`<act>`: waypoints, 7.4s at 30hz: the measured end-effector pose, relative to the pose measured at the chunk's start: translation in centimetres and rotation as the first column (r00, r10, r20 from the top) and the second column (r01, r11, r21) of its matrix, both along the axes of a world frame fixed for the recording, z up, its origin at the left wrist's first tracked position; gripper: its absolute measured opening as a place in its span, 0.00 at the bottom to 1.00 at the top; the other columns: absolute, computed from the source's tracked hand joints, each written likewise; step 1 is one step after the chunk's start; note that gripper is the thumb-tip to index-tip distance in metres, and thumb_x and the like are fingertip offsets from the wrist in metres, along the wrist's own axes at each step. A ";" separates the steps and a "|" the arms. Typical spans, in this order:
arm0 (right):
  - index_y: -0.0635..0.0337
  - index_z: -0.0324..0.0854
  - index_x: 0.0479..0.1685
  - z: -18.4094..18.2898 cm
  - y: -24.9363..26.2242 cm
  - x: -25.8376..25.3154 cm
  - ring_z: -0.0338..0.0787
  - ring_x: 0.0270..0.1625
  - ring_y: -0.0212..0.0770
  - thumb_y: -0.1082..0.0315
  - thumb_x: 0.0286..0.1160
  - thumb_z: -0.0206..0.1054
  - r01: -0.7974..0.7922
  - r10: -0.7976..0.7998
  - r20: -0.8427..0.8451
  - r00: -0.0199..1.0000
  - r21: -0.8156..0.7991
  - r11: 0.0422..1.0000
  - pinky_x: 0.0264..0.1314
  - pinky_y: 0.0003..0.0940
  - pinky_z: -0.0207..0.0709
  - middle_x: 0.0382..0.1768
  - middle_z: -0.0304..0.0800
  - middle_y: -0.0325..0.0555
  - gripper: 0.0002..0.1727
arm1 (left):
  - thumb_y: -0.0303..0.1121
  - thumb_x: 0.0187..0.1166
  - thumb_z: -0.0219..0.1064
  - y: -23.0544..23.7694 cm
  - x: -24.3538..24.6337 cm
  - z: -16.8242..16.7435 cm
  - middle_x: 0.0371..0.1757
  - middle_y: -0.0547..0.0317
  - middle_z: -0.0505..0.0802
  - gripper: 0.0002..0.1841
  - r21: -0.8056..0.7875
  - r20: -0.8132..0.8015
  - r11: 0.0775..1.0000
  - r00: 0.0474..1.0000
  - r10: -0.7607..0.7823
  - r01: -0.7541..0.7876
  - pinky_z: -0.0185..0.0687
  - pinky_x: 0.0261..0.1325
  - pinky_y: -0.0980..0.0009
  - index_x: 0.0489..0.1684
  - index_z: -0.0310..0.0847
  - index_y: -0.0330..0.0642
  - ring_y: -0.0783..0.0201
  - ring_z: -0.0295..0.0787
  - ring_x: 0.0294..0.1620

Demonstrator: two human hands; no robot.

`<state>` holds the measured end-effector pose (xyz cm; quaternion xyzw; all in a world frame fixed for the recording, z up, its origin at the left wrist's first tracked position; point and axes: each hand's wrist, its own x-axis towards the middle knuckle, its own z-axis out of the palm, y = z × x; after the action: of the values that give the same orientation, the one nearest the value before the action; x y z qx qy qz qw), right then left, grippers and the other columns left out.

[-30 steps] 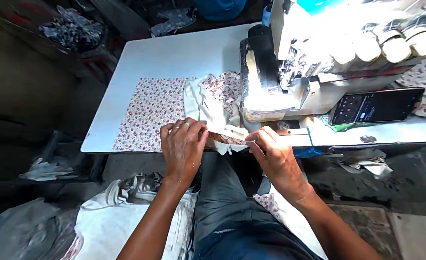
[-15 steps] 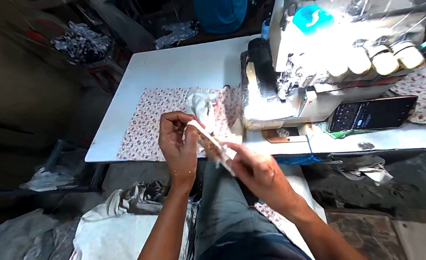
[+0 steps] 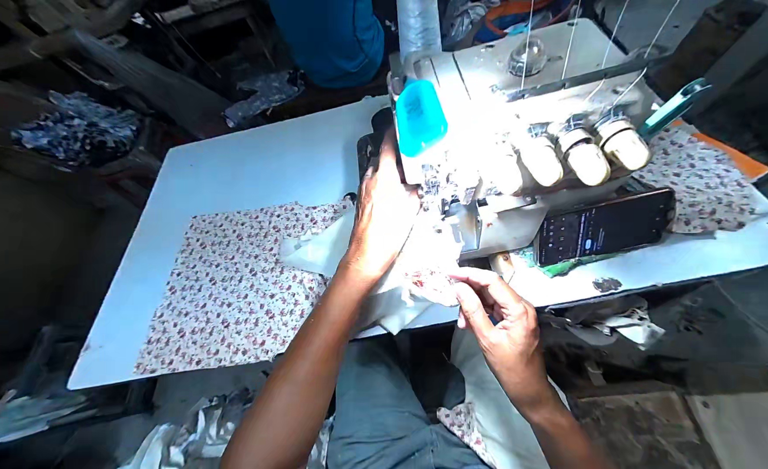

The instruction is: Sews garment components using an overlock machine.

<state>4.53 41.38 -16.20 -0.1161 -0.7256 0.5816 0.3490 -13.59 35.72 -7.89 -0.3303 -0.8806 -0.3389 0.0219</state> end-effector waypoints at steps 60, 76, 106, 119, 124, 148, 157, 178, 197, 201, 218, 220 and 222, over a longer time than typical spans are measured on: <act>0.60 0.91 0.47 -2.1 1.6 1.3 0.90 0.35 0.27 0.68 0.80 0.67 0.036 -0.058 0.170 0.984 0.131 0.991 0.42 0.19 0.85 0.39 0.92 0.43 0.09 | 0.28 0.83 0.64 -7.1 5.9 -3.6 0.66 0.37 0.90 0.16 -0.010 -0.548 0.979 0.818 -0.176 0.204 0.83 0.64 0.56 0.63 0.87 0.31 0.46 0.90 0.61; 0.60 0.92 0.44 -0.4 7.9 8.8 0.92 0.41 0.36 0.69 0.79 0.69 0.000 -0.179 0.329 0.927 0.476 0.879 0.46 0.32 0.86 0.41 0.92 0.45 0.07 | 0.49 0.87 0.63 -10.9 10.1 -3.0 0.84 0.34 0.73 0.29 0.000 -0.195 0.910 0.892 -0.408 0.416 0.59 0.87 0.60 0.79 0.76 0.39 0.50 0.67 0.87; 0.69 0.86 0.43 -0.4 16.3 14.4 0.86 0.56 0.29 0.63 0.82 0.68 0.346 -0.469 0.184 0.864 0.460 0.817 0.63 0.24 0.79 0.55 0.86 0.49 0.14 | 0.36 0.89 0.61 -10.7 12.4 -5.6 0.53 0.51 0.97 0.14 0.165 0.037 0.787 0.794 -0.607 0.594 0.80 0.69 0.76 0.56 0.91 0.39 0.68 0.92 0.61; 0.57 0.84 0.42 2.7 2.0 4.6 0.91 0.38 0.21 0.73 0.70 0.75 -0.091 0.094 0.051 0.994 -0.057 0.994 0.41 0.16 0.87 0.36 0.92 0.30 0.07 | 0.28 0.71 0.77 -6.4 13.8 -4.5 0.48 0.63 0.94 0.15 0.552 0.310 0.829 0.899 -0.309 0.095 0.92 0.51 0.76 0.54 0.88 0.37 0.74 0.93 0.45; 0.58 0.86 0.42 1.8 0.3 3.0 0.91 0.39 0.23 0.73 0.71 0.74 -0.156 0.178 0.080 0.981 -0.225 0.962 0.43 0.18 0.87 0.39 0.92 0.33 0.05 | 0.29 0.80 0.69 -8.4 12.4 -4.6 0.36 0.71 0.92 0.05 0.508 0.429 0.859 0.884 -0.188 -0.064 0.87 0.38 0.82 0.36 0.91 0.43 0.80 0.88 0.32; 0.53 0.83 0.44 2.7 -0.4 1.1 0.84 0.31 0.21 0.70 0.79 0.65 -0.114 0.120 0.011 0.993 -0.217 0.970 0.34 0.16 0.80 0.34 0.87 0.30 0.03 | 0.25 0.85 0.61 -8.9 11.4 -3.5 0.33 0.71 0.94 0.09 0.543 0.552 0.826 0.804 -0.218 -0.149 0.91 0.43 0.78 0.39 0.90 0.44 0.77 0.91 0.33; 0.54 0.84 0.42 3.8 -0.3 0.2 0.87 0.32 0.22 0.70 0.78 0.67 -0.115 0.130 0.107 0.986 -0.134 0.984 0.35 0.17 0.82 0.32 0.88 0.32 0.02 | 0.24 0.76 0.71 -8.9 11.1 -3.6 0.32 0.73 0.93 0.06 0.557 0.586 0.809 0.780 -0.220 -0.190 0.87 0.40 0.80 0.42 0.91 0.46 0.79 0.87 0.30; 0.61 0.90 0.42 4.1 -0.1 0.4 0.93 0.44 0.26 0.79 0.67 0.76 -0.545 0.446 -0.324 0.834 -0.359 0.758 0.55 0.23 0.89 0.41 0.95 0.36 0.08 | 0.47 0.82 0.68 -9.3 7.9 -1.1 0.67 0.77 0.85 0.08 0.651 0.181 0.645 0.744 -0.643 0.399 0.83 0.67 0.78 0.45 0.89 0.59 0.76 0.81 0.68; 0.44 0.76 0.51 5.3 2.1 1.1 0.85 0.47 0.13 0.61 0.86 0.63 -0.673 0.609 -0.347 0.713 -0.098 0.733 0.54 0.12 0.79 0.40 0.87 0.21 0.04 | 0.50 0.84 0.65 -9.8 9.1 -4.9 0.38 0.84 0.88 0.13 0.835 0.265 0.430 0.434 -0.861 0.344 0.74 0.47 0.91 0.34 0.86 0.56 0.92 0.80 0.44; 0.45 0.74 0.66 6.5 3.7 1.3 0.86 0.42 0.11 0.62 0.88 0.60 -0.783 0.704 -0.376 0.602 -0.108 0.612 0.46 0.08 0.79 0.42 0.88 0.23 0.13 | 0.61 0.82 0.59 -9.7 10.0 -4.3 0.36 0.83 0.93 0.22 0.866 0.454 0.437 -0.018 -0.891 0.244 0.79 0.40 0.90 0.48 0.91 0.57 0.91 0.86 0.36; 0.58 0.88 0.51 6.2 5.6 1.3 0.91 0.51 0.24 0.70 0.83 0.65 -0.928 0.797 -0.500 0.339 -0.036 0.372 0.58 0.24 0.86 0.45 0.94 0.33 0.07 | 0.32 0.86 0.63 -8.2 8.2 -3.9 0.28 0.79 0.84 0.09 0.813 0.434 0.346 -0.092 -0.896 0.469 0.69 0.36 0.92 0.33 0.80 0.43 0.92 0.77 0.33; 0.59 0.87 0.54 5.8 5.6 1.1 0.91 0.51 0.23 0.71 0.84 0.63 -0.935 0.813 -0.481 0.328 -0.044 0.351 0.55 0.21 0.86 0.49 0.94 0.34 0.09 | 0.34 0.87 0.63 -8.3 8.1 -3.9 0.38 0.78 0.89 0.08 0.853 0.388 0.321 -0.089 -0.917 0.412 0.73 0.43 0.91 0.37 0.83 0.43 0.91 0.80 0.41; 0.57 0.87 0.56 5.5 5.8 0.9 0.90 0.53 0.21 0.70 0.87 0.60 -0.915 0.816 -0.444 0.370 -0.024 0.402 0.55 0.17 0.83 0.51 0.94 0.32 0.10 | 0.37 0.87 0.64 -8.5 7.4 -3.9 0.51 0.73 0.92 0.10 0.863 0.332 0.293 -0.023 -0.943 0.411 0.77 0.56 0.87 0.41 0.87 0.43 0.87 0.84 0.54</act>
<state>5.42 47.17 -10.66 0.3502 -0.5116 0.7788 0.0952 -6.21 27.25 -11.80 -0.5065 -0.3092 -0.6312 -0.4994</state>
